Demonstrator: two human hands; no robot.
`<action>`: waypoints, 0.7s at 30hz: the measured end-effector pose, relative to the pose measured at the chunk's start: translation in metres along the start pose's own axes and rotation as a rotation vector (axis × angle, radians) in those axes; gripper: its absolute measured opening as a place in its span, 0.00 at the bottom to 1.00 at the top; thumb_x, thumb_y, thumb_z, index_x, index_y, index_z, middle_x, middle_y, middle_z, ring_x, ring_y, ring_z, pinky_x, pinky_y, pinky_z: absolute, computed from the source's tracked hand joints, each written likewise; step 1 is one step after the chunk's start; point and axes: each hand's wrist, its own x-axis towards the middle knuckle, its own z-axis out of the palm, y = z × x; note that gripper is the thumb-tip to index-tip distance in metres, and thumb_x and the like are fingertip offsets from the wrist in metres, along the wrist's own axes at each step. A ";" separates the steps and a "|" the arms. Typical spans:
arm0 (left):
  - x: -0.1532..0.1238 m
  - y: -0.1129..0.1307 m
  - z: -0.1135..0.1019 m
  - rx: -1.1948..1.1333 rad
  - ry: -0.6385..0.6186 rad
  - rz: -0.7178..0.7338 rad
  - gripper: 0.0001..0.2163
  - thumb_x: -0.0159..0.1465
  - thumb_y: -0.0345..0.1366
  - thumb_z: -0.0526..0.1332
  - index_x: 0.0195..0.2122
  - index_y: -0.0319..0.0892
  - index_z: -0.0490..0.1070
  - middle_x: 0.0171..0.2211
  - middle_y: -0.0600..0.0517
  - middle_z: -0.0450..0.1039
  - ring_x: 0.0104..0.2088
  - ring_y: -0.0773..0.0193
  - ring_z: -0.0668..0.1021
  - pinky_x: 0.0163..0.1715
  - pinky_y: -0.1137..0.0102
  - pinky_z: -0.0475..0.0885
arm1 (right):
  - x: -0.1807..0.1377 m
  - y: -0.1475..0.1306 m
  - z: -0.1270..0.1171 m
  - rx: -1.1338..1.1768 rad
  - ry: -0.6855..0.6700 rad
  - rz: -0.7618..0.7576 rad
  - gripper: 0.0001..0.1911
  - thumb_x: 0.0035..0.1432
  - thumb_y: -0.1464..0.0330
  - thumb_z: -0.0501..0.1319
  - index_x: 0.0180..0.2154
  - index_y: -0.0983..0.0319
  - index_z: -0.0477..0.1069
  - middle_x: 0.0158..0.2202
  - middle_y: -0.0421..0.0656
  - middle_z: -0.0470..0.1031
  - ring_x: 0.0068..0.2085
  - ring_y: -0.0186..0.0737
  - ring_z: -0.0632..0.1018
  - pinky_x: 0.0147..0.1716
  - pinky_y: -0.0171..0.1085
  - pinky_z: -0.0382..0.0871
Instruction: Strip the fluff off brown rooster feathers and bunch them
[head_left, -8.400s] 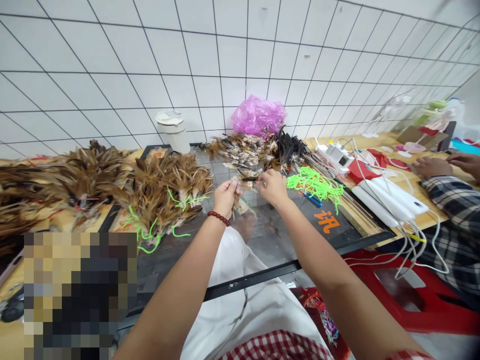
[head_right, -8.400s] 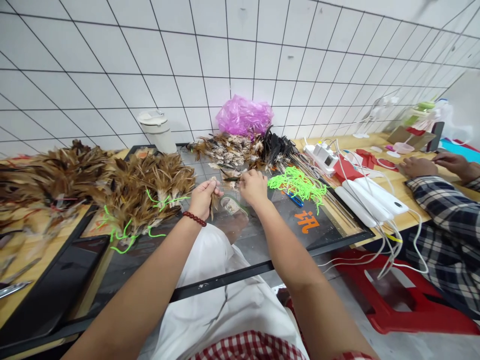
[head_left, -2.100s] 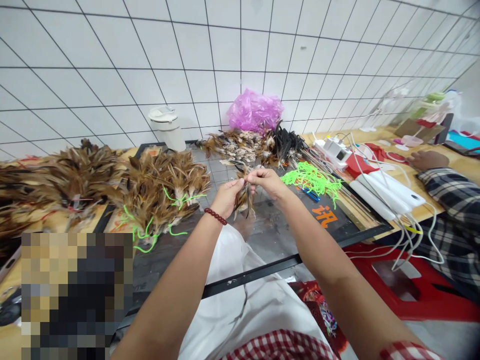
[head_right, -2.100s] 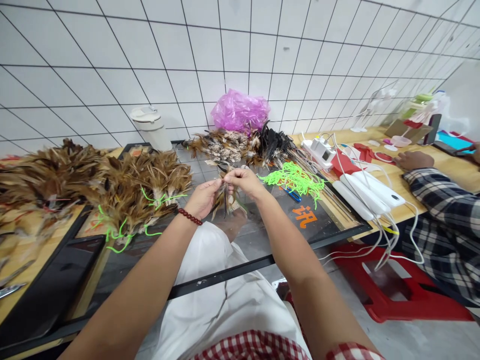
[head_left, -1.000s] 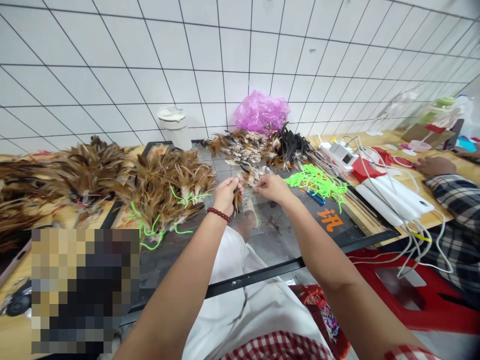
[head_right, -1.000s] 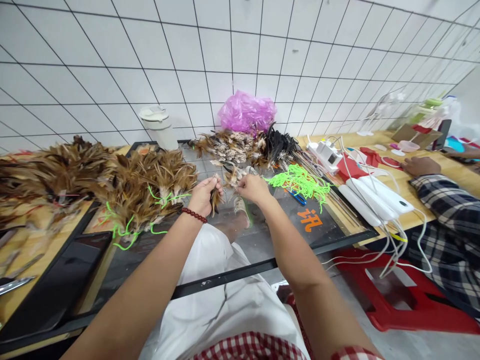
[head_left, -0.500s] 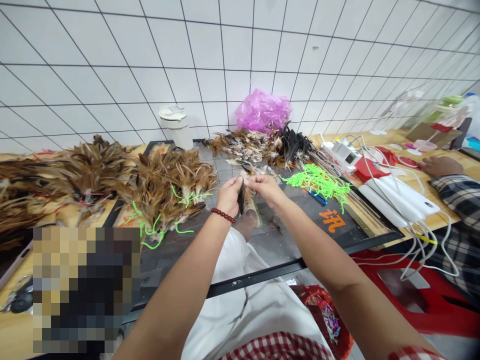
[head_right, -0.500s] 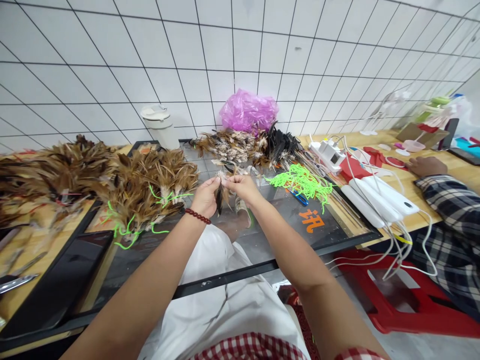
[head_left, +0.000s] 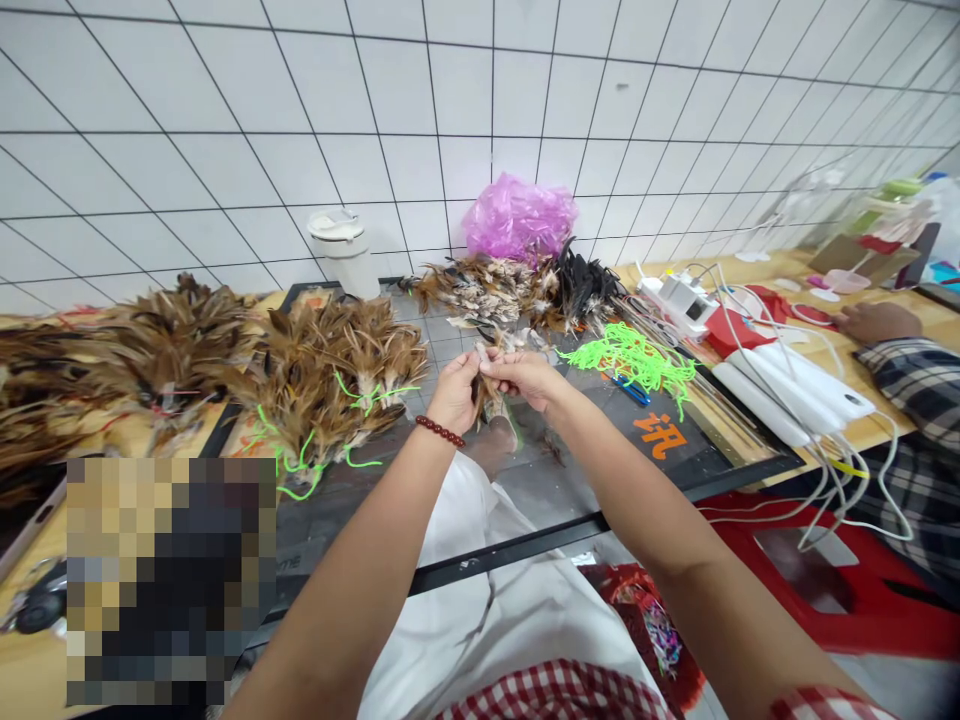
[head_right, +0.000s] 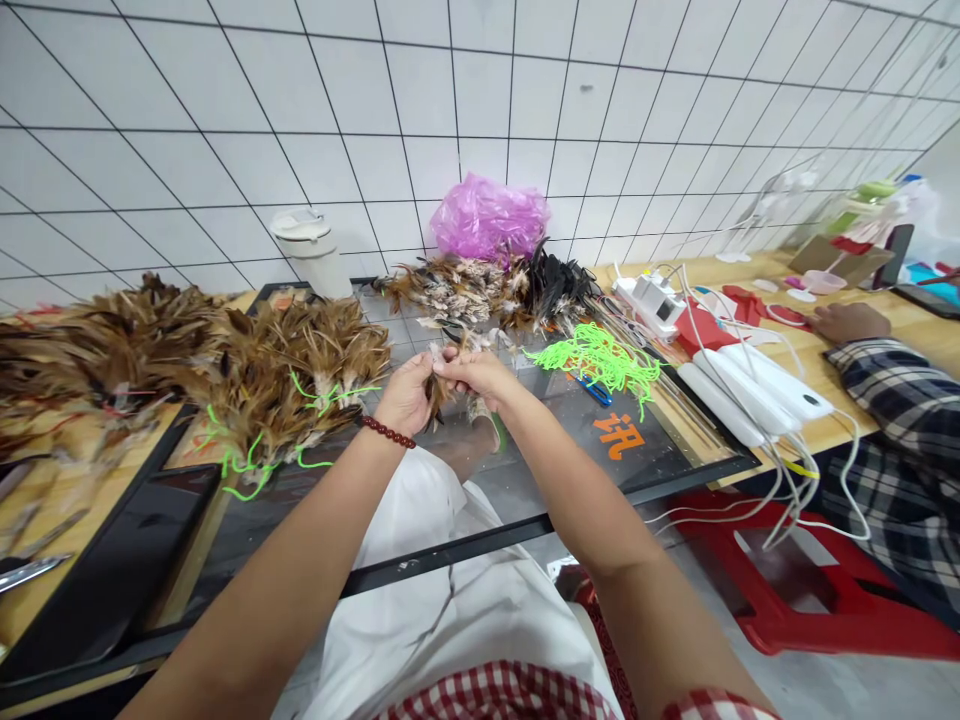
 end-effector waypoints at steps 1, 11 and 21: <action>0.001 -0.002 0.000 0.011 0.036 0.031 0.08 0.56 0.37 0.63 0.29 0.36 0.71 0.22 0.52 0.71 0.24 0.69 0.74 0.28 0.73 0.70 | 0.000 0.001 -0.001 -0.022 0.012 -0.022 0.20 0.32 0.57 0.72 0.18 0.64 0.67 0.17 0.36 0.67 0.20 0.27 0.63 0.20 0.31 0.51; 0.012 -0.012 -0.012 0.364 0.269 0.263 0.06 0.57 0.33 0.60 0.24 0.40 0.69 0.17 0.57 0.66 0.20 0.71 0.69 0.26 0.75 0.66 | -0.003 -0.010 -0.003 -0.066 0.169 -0.371 0.16 0.41 0.60 0.68 0.30 0.63 0.72 0.26 0.39 0.74 0.27 0.32 0.72 0.31 0.34 0.67; 0.009 -0.010 -0.009 0.356 0.243 0.272 0.07 0.56 0.35 0.61 0.23 0.40 0.68 0.17 0.56 0.67 0.20 0.71 0.69 0.26 0.75 0.65 | 0.003 0.001 -0.004 -0.279 0.221 -0.376 0.11 0.46 0.61 0.64 0.25 0.63 0.75 0.24 0.39 0.75 0.26 0.32 0.70 0.29 0.33 0.63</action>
